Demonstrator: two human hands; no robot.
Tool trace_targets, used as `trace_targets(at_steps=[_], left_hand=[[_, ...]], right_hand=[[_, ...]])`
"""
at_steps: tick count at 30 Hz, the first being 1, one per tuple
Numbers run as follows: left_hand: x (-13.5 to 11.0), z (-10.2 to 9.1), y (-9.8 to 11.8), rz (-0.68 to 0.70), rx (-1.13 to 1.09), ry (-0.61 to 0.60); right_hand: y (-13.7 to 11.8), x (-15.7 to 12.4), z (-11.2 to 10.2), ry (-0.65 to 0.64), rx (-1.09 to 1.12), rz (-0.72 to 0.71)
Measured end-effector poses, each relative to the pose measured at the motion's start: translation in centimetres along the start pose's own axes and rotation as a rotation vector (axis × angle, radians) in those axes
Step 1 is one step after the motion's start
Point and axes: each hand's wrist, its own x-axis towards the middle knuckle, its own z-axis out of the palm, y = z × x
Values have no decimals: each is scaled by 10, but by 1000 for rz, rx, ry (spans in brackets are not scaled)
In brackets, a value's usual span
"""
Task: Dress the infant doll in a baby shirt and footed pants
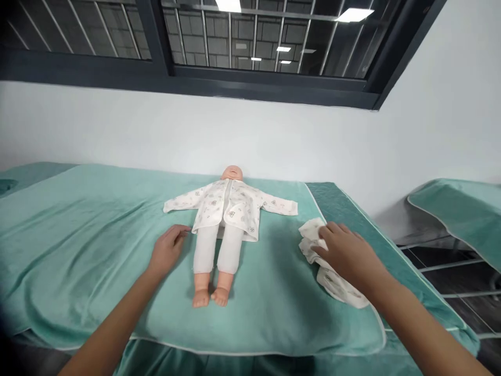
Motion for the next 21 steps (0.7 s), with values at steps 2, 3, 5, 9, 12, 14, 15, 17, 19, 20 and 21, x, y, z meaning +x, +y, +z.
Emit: trace_targets(at_steps=[2,3,5,9,12,14,15,17,19,20,21], left_hand=[[-11,-2,5,-16,-78,-50],[-16,-3,9,-25,-121,-72],[-24,-5,17,-43,-228,-130],[-33,-7,31,-94,-473,-225],[-39,-8,36,-150,-537,-227],[-43,-9,43,-170,-522,-186],[-45,-10,50,-173,-503,-158],[-48,-16,70,-162,-468,-122],[-49,-27,98,-128,-472,-133],[-48,-33,114,-88,-500,-146],[-46,-40,128,-22,-537,-165]], right_hand=[[8,-31,6,-103,-38,81],[8,-45,12,-147,-23,104],[6,-64,26,-169,33,103],[-3,-73,44,-77,111,47],[-17,-63,32,-81,196,62],[-35,-53,13,-111,343,83],[-47,-48,1,-127,455,90],[-75,-37,-25,-163,719,73],[-105,-24,-49,-231,1047,28],[-119,-17,-60,-264,1198,31],[-133,-10,-69,-273,1330,36]])
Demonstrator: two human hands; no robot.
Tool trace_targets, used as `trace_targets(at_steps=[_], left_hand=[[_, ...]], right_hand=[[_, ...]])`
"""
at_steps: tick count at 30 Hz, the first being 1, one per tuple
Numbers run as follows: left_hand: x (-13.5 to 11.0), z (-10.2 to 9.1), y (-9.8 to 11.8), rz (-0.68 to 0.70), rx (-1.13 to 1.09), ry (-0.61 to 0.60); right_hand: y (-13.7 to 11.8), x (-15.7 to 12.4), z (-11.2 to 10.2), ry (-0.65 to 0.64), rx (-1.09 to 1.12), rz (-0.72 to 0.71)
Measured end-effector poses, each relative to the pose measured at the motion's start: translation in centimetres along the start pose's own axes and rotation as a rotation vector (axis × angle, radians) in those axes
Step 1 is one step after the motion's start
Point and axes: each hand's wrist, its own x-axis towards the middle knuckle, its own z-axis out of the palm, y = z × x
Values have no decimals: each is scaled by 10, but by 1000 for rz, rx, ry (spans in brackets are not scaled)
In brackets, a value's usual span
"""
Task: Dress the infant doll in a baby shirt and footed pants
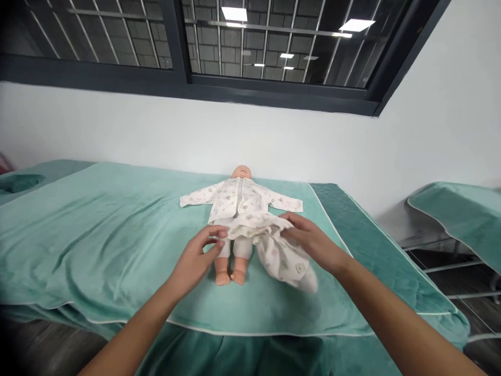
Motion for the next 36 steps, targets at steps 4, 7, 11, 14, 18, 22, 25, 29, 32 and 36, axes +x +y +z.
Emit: trace_targets(at_steps=[4,7,11,14,18,22,25,29,32,36], left_hand=[[15,-5,45,184,-50,-39],[33,-19,56,211,-57,63],[52,-35,66,176,-112,65],[55,-42,80,171,-164,38],[54,-51,98,158,-285,-79],[61,-62,110,127,-351,-118],[70,-70,114,142,-318,-88],[77,-78,117,256,41,19],[76,-80,118,415,376,110],[78,-80,113,489,726,247]], right_hand=[[-42,27,31,-38,267,-83],[-61,43,46,-109,320,-187],[-75,53,57,-195,278,-305],[-80,55,60,-215,173,-371],[-85,57,57,-193,-59,-432],[-93,59,52,-53,-279,-511],[-102,56,51,70,-376,-626],[-111,50,53,55,-314,-627],[-112,47,55,-26,-198,-563],[-108,48,55,-109,-4,-542]])
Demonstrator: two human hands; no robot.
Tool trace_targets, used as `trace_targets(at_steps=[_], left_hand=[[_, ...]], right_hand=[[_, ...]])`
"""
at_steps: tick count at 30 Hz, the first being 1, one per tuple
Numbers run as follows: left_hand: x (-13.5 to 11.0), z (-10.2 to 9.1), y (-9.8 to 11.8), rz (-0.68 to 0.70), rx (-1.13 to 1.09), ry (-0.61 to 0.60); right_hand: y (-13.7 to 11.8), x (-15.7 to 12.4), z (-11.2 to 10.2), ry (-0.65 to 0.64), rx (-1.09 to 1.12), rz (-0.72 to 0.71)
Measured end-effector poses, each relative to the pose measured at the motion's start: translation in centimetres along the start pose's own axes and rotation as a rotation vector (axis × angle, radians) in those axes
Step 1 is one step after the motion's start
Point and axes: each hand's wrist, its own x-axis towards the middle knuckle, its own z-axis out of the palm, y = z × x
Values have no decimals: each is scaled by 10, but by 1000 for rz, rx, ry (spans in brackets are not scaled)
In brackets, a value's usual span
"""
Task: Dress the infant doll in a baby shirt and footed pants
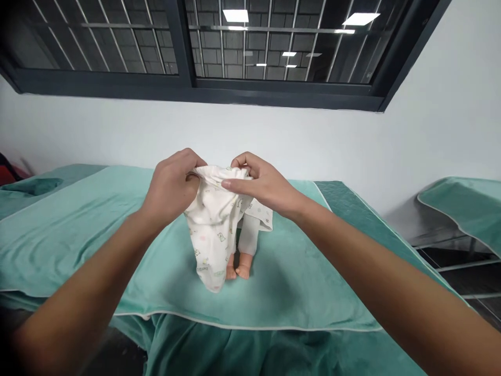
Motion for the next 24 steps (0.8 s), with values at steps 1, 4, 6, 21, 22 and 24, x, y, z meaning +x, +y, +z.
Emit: trace_targets(at_steps=[1,4,6,21,22,24], left_hand=[[0,2,-2,-12,65,-4],[-1,9,-6,-50,160,-37],[0,11,-7,-64,139,-22],[7,-5,10,-329,-1010,58],[6,-5,13,-336,-1027,-13],[4,-2,14,-362,-1027,-164]], right_hand=[[1,0,-1,-2,16,5],[-1,-2,-7,-59,-11,69],[-5,-4,-11,-190,-37,151],[-13,16,12,13,12,6],[-11,18,14,52,-4,-4],[-9,20,16,87,-21,-19]])
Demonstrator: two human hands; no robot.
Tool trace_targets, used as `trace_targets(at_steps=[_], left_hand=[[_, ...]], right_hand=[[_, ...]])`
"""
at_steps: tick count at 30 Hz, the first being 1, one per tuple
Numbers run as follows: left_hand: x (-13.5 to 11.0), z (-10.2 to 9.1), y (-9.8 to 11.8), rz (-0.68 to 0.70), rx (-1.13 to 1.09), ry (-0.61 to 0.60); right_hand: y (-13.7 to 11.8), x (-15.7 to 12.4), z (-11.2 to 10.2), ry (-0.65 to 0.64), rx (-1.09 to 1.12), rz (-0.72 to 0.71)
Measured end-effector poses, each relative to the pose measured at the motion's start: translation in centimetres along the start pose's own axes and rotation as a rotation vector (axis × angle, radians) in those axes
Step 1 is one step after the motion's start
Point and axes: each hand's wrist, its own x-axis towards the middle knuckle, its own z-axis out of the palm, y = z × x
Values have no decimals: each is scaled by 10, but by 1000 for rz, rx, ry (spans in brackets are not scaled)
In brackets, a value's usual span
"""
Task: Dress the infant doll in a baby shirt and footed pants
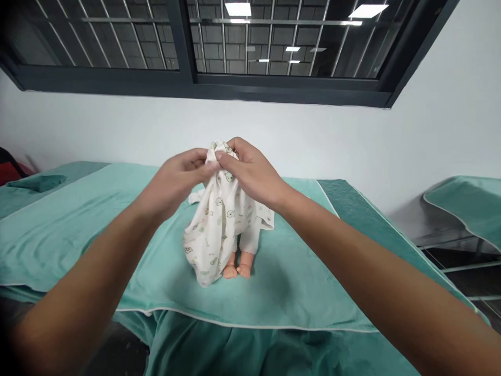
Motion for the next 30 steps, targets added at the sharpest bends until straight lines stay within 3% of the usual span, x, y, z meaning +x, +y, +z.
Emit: trace_targets(at_steps=[2,6,9,13,16,18,21,26,28,30], left_hand=[[0,-1,-4,-52,13,-25],[5,-10,-9,48,-80,175],[7,-13,-8,107,-205,237],[2,-8,-6,0,-263,64],[-3,-2,-5,-100,-64,-150],[-5,1,-5,-132,80,-233],[-5,2,-6,-106,122,-185],[-1,1,-10,-22,-144,-67],[0,2,-11,-47,-236,-61],[0,5,-13,-102,-272,-52]], right_hand=[[2,1,-3,-46,5,4],[6,0,-22,-264,66,101],[11,1,-32,-251,152,130],[15,3,-26,-108,151,104],[14,1,-17,20,90,25],[14,0,-17,32,52,7],[14,-2,-24,-102,50,33],[11,-9,-30,-490,51,155],[8,-12,-25,-513,9,179],[6,-12,-19,-427,23,155]])
